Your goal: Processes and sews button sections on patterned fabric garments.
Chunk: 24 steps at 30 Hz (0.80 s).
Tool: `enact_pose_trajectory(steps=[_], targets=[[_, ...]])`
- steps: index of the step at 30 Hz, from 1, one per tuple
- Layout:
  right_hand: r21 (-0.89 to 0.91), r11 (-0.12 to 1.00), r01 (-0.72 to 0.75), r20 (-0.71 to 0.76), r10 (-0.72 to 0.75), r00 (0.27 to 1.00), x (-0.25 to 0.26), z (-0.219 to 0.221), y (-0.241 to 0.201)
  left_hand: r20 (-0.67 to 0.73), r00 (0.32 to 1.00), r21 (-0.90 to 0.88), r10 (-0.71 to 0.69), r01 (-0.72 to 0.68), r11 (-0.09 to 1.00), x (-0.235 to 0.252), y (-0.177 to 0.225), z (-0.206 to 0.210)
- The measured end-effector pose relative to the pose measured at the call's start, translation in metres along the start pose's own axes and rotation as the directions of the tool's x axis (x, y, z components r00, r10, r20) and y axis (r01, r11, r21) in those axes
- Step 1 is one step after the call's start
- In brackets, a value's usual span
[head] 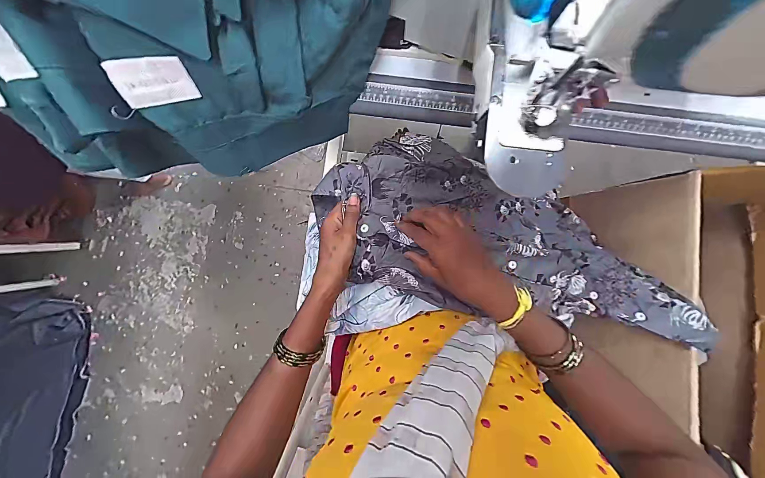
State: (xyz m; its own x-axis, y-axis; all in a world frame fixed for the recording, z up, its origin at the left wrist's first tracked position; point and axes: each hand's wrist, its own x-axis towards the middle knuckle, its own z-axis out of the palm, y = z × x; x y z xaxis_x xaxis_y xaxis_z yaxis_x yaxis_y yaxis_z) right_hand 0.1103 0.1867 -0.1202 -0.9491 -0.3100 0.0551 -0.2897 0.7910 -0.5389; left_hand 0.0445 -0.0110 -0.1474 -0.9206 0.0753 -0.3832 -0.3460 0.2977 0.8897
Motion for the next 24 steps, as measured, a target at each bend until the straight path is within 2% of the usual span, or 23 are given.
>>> enact_pose_trajectory(steps=[4, 6, 9, 12, 24], targets=[[-0.097, 0.995, 0.000, -0.123, -0.012, 0.992, -0.001, 0.012, -0.004, -0.006, 1.000, 0.063, -0.013, 0.014, 0.998, 0.001, -0.004, -0.015], [-0.025, 0.999, -0.043, -0.156, 0.038, 0.987, -0.002, 0.013, -0.003, 0.010, 1.000, 0.092, -0.024, 0.023, 0.995, 0.002, -0.007, -0.021], [0.257, 0.937, -0.236, -0.053, 0.258, 0.965, 0.001, 0.002, -0.003, 0.030, 0.998, 0.115, -0.059, 0.056, 0.992, 0.003, -0.008, -0.026], [0.376, 0.830, -0.411, 0.102, 0.404, 0.909, 0.011, -0.011, -0.001, 0.044, 0.996, 0.133, -0.076, 0.070, 0.989, 0.002, -0.007, -0.027], [0.427, 0.746, -0.511, 0.233, 0.455, 0.860, 0.017, -0.011, -0.004, 0.037, 0.996, 0.106, -0.082, 0.078, 0.991, 0.002, -0.010, -0.031]])
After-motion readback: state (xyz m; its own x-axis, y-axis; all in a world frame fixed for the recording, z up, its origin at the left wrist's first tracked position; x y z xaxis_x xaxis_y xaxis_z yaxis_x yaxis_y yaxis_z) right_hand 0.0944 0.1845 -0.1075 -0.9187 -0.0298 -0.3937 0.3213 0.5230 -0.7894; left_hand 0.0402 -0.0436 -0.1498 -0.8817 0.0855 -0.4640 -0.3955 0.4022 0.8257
